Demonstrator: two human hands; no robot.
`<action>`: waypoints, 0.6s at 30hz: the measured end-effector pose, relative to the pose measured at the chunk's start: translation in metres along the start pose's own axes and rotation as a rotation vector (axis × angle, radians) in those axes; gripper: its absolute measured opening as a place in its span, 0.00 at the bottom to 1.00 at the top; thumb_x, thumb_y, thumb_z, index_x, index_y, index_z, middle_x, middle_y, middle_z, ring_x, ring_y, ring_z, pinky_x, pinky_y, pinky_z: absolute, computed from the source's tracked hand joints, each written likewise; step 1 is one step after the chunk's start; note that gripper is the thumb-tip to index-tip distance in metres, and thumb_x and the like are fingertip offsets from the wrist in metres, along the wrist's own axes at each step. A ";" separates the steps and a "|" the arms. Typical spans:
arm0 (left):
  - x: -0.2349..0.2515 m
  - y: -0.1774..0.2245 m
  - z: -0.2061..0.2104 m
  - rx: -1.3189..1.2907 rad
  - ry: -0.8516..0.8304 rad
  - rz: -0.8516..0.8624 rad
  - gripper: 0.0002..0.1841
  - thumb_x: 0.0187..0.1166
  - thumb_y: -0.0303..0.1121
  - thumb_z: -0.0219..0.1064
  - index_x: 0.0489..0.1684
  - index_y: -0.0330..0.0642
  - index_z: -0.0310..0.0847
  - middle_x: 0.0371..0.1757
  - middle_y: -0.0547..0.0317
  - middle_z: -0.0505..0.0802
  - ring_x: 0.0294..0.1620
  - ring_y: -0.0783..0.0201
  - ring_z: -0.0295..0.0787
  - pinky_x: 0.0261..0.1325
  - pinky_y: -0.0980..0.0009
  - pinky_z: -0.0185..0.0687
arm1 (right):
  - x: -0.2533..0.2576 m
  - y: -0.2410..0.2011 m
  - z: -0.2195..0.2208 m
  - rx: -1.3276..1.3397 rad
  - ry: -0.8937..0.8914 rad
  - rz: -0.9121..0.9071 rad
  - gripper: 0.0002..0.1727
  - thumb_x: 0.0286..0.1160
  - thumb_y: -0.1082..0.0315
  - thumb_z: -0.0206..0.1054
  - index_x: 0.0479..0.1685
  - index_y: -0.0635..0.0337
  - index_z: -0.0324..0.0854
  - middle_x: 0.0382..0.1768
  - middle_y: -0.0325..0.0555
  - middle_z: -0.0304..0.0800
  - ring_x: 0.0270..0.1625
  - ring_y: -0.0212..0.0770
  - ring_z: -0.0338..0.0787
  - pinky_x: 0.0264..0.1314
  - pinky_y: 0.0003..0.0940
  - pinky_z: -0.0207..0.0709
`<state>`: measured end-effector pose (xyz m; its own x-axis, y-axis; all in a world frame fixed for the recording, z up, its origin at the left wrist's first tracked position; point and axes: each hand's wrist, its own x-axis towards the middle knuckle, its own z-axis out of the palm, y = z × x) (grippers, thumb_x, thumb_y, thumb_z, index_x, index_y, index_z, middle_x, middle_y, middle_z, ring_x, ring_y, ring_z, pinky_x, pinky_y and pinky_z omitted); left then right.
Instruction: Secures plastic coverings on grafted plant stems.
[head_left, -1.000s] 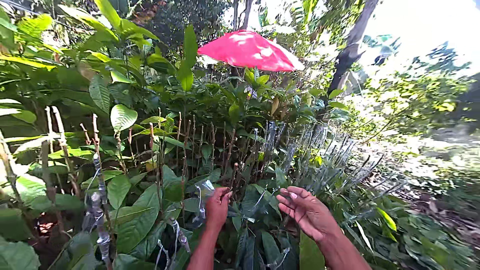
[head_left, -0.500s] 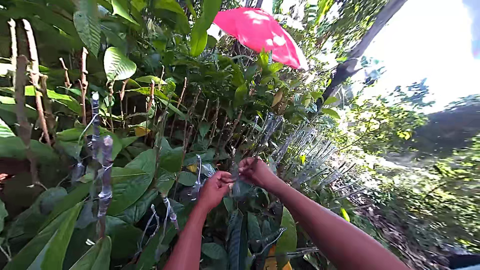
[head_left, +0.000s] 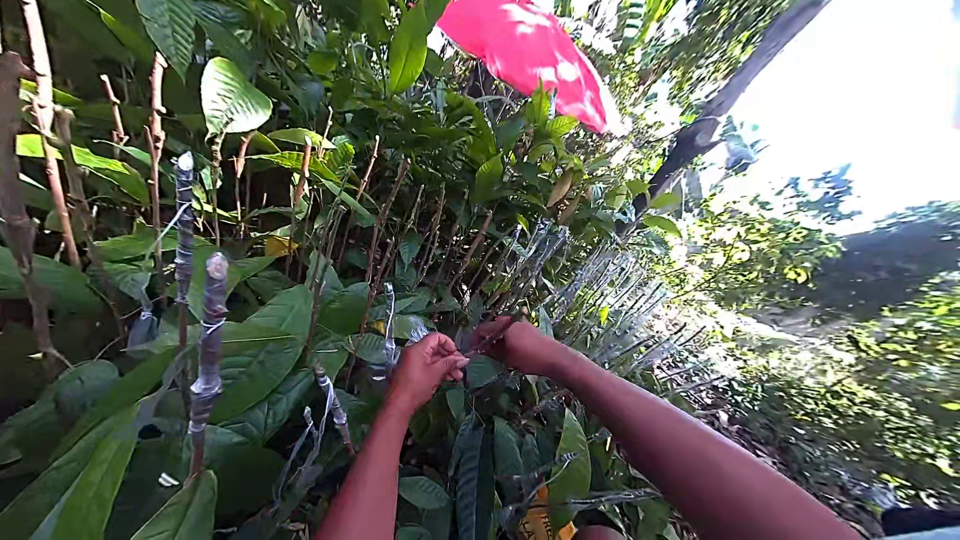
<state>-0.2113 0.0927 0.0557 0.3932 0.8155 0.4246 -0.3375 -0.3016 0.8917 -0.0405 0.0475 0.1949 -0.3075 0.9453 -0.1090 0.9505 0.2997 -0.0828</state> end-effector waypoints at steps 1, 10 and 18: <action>0.000 0.000 -0.002 0.058 0.011 0.042 0.12 0.77 0.27 0.73 0.54 0.31 0.83 0.40 0.56 0.95 0.33 0.68 0.94 0.42 0.71 0.94 | -0.001 0.000 -0.004 -0.019 -0.014 0.041 0.15 0.86 0.67 0.61 0.62 0.63 0.87 0.57 0.57 0.92 0.64 0.55 0.89 0.74 0.57 0.74; 0.005 -0.011 -0.010 0.267 0.047 0.236 0.13 0.86 0.34 0.63 0.53 0.35 0.90 0.43 0.58 0.94 0.36 0.75 0.87 0.45 0.77 0.84 | -0.013 -0.003 -0.002 0.156 -0.043 0.068 0.24 0.84 0.50 0.65 0.64 0.61 0.85 0.50 0.54 0.91 0.53 0.48 0.88 0.64 0.55 0.77; 0.005 -0.007 -0.002 0.379 0.145 0.208 0.14 0.87 0.34 0.60 0.52 0.36 0.90 0.43 0.55 0.93 0.34 0.70 0.88 0.44 0.71 0.87 | -0.048 -0.017 0.024 0.190 0.069 0.119 0.17 0.88 0.58 0.59 0.49 0.63 0.88 0.37 0.50 0.91 0.41 0.46 0.90 0.52 0.51 0.82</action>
<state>-0.2087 0.0994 0.0516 0.2175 0.7711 0.5984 -0.0490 -0.6037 0.7957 -0.0428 -0.0058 0.1781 -0.1839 0.9810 -0.0618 0.9521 0.1622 -0.2592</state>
